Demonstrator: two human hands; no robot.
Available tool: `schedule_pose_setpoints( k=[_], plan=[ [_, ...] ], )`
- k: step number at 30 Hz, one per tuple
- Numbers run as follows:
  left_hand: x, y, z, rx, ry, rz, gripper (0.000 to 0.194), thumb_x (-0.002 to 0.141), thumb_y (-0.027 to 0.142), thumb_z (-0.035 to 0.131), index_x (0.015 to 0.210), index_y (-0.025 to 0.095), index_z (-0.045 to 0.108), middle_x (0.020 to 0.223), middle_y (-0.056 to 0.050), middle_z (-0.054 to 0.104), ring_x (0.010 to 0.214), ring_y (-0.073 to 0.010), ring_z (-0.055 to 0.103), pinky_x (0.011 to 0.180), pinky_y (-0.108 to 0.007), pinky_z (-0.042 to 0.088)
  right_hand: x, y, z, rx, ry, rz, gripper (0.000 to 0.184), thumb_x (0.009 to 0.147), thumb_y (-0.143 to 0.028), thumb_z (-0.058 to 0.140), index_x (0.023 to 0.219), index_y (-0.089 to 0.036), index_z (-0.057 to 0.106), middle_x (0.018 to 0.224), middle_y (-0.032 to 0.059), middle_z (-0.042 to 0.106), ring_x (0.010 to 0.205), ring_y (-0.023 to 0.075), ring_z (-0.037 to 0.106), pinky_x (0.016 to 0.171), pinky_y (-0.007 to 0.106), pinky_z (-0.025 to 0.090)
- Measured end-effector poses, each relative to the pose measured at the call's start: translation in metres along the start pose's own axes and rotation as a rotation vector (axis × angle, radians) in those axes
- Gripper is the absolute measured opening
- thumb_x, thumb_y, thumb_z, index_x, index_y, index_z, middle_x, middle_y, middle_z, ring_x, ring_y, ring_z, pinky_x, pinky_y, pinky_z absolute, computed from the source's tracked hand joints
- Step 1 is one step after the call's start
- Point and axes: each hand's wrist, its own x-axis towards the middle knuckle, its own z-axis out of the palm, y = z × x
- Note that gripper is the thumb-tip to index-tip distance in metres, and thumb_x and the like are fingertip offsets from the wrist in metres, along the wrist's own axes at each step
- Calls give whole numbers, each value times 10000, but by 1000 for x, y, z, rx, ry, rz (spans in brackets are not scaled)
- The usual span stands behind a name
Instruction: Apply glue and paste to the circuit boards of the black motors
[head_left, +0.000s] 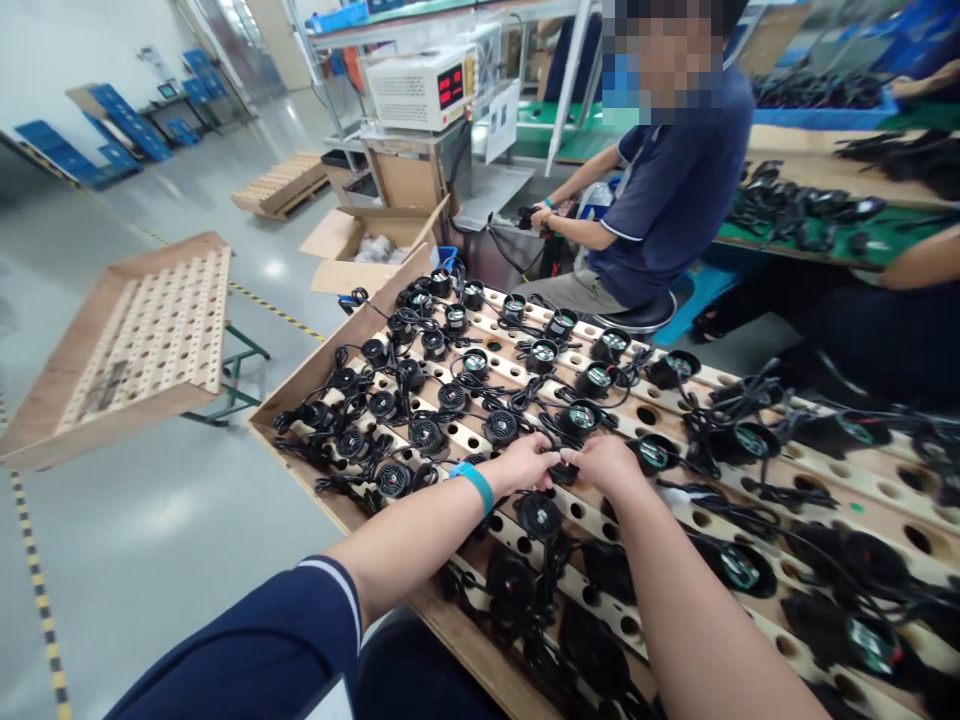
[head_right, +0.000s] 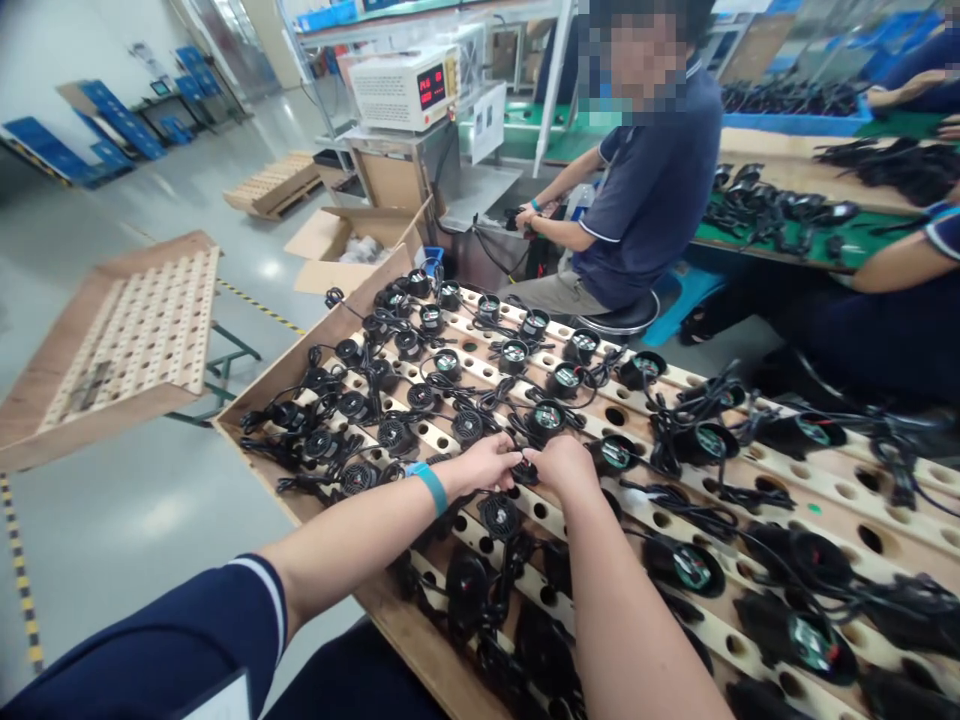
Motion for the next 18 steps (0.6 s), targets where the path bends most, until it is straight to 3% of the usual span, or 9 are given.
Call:
schedule_pose_setpoints(
  k=[9,18],
  plan=[
    [3,-2,4,-5,24,15,204,985,309,524,1139,176,532,502,60,528,404,-98,511,468,-177,366,4,2,1,23,-7,21,325,882,-418,675,654,-187,704,775,100,737,744,206,689,633,274,450],
    [-3,0,4,-11,12,10,170,978,280,495,1124,192,505,497,59,535,418,-109,517,460,-170,345,-4,2,2,60,40,11,274,879,-390,665,812,-142,759,852,137,748,885,233,712,734,269,497]
  ],
)
